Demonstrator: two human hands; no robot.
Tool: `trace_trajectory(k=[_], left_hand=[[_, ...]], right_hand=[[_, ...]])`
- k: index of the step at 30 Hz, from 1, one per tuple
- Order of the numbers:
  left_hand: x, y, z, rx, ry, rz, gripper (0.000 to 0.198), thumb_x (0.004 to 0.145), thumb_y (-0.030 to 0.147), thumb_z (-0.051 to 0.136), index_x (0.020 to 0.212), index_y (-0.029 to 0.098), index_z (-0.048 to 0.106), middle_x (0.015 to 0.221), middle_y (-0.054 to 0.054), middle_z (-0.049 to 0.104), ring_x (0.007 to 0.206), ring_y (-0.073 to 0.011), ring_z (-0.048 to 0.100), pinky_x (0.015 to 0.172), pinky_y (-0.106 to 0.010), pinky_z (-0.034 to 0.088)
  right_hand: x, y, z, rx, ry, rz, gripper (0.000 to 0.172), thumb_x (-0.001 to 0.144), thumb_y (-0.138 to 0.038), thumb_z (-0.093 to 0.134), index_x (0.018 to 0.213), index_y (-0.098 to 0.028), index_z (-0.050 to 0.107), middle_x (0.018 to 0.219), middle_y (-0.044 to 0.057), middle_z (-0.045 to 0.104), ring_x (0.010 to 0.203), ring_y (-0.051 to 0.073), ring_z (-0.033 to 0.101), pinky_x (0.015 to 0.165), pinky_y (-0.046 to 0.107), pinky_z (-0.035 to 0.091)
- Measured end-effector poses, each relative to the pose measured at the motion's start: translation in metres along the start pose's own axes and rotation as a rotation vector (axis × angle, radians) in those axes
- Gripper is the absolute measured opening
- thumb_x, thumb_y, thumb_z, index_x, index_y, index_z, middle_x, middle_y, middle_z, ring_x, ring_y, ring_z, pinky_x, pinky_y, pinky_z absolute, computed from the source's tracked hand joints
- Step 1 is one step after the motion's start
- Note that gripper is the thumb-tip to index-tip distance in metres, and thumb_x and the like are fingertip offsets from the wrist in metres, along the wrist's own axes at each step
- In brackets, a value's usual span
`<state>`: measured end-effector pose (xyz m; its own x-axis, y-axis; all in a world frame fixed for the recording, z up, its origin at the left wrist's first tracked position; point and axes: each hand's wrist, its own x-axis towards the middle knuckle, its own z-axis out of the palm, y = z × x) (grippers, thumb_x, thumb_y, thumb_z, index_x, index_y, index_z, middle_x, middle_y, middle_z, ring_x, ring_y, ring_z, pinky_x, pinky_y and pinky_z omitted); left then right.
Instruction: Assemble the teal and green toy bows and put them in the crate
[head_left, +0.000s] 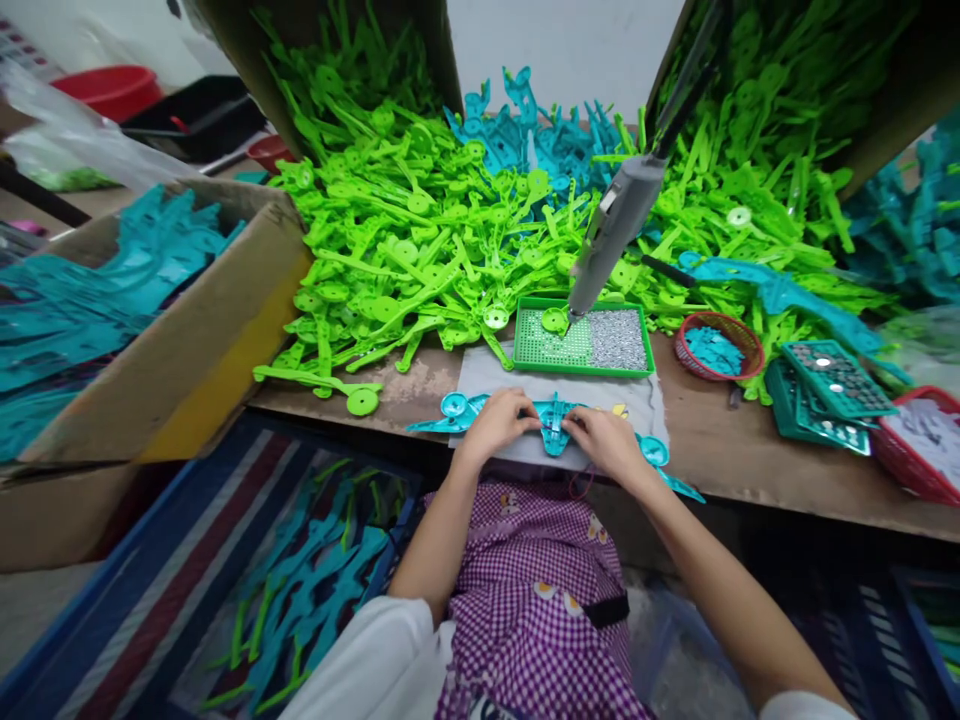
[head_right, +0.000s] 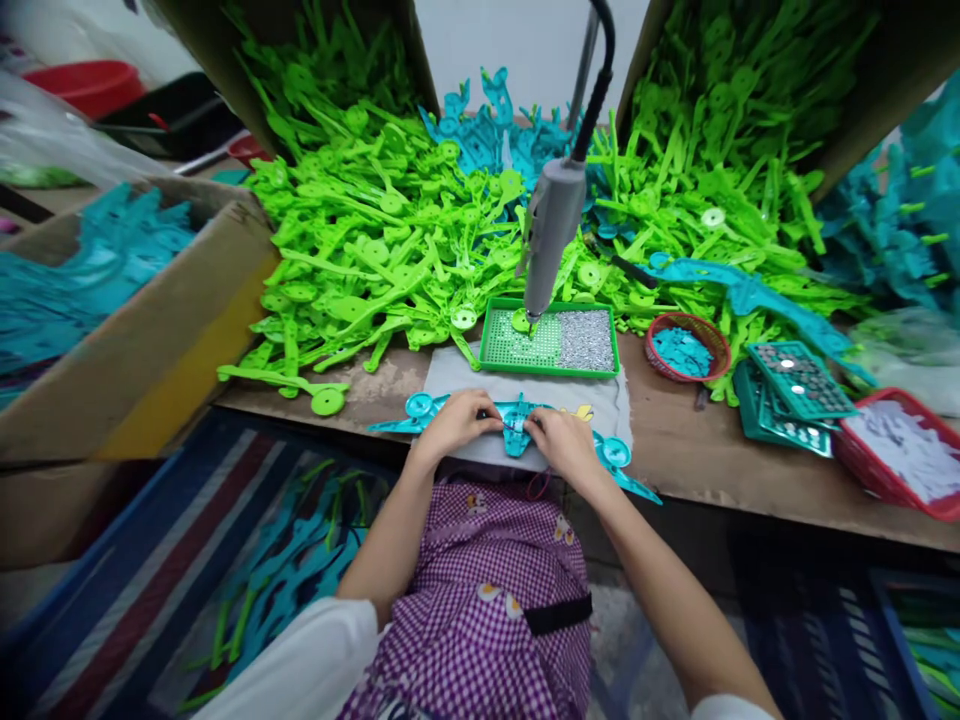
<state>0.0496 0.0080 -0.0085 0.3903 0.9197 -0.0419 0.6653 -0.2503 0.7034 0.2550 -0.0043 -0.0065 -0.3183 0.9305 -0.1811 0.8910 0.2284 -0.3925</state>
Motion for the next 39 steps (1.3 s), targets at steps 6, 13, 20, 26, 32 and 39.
trace_trajectory(k=[6,13,20,26,32,39], left_hand=[[-0.003,-0.015,-0.006,-0.3,0.052,-0.044,0.01,0.079,0.026,0.063,0.076,0.016,0.067,0.078,-0.001,0.061,0.07,-0.0143,0.055,0.066,-0.026,0.043],[-0.004,-0.017,-0.011,-0.415,0.089,-0.051,0.011,0.075,0.021,0.056,0.064,0.017,0.058,0.081,-0.002,0.058,0.08,-0.0157,0.056,0.079,-0.03,0.044],[-0.002,-0.02,-0.007,-0.408,0.092,-0.056,0.008,0.072,0.019,0.056,0.064,0.017,0.055,0.079,-0.002,0.058,0.079,-0.0155,0.056,0.078,-0.03,0.044],[-0.008,-0.017,-0.01,-0.33,0.107,-0.006,0.01,0.08,0.025,0.055,0.075,0.017,0.056,0.079,-0.002,0.057,0.077,-0.0149,0.056,0.07,-0.027,0.046],[-0.026,-0.017,-0.014,0.099,0.198,0.27,0.006,0.086,0.02,0.05,0.085,0.017,0.055,0.108,-0.011,0.052,0.094,-0.0195,0.057,0.086,-0.035,0.048],[-0.023,-0.031,-0.01,0.063,0.191,0.267,0.007,0.088,0.022,0.051,0.088,0.017,0.055,0.104,-0.009,0.053,0.095,-0.0178,0.059,0.086,-0.031,0.049]], right_hand=[[0.0,0.026,-0.004,0.529,-0.051,-0.148,0.027,0.084,-0.031,0.057,0.109,-0.019,0.056,0.083,0.001,0.064,0.067,0.014,0.056,0.065,0.027,0.043],[-0.007,0.024,-0.001,0.361,0.052,-0.249,0.015,0.086,-0.021,0.054,0.095,-0.019,0.065,0.093,0.006,0.057,0.078,0.016,0.056,0.076,0.032,0.047],[-0.007,0.024,0.001,0.22,0.012,-0.345,0.027,0.092,-0.022,0.044,0.106,-0.021,0.067,0.099,0.007,0.059,0.089,0.018,0.06,0.082,0.033,0.048],[-0.013,0.021,0.0,0.16,0.031,-0.374,0.027,0.092,-0.023,0.045,0.107,-0.022,0.066,0.102,0.008,0.06,0.094,0.018,0.059,0.086,0.034,0.048],[-0.012,0.02,-0.004,0.12,0.009,-0.356,0.025,0.093,-0.025,0.044,0.105,-0.021,0.066,0.099,0.007,0.058,0.089,0.018,0.059,0.082,0.032,0.047],[-0.009,0.014,-0.004,-0.066,-0.058,-0.434,0.03,0.093,-0.02,0.04,0.109,-0.021,0.066,0.099,0.009,0.058,0.087,0.018,0.057,0.078,0.034,0.047]])
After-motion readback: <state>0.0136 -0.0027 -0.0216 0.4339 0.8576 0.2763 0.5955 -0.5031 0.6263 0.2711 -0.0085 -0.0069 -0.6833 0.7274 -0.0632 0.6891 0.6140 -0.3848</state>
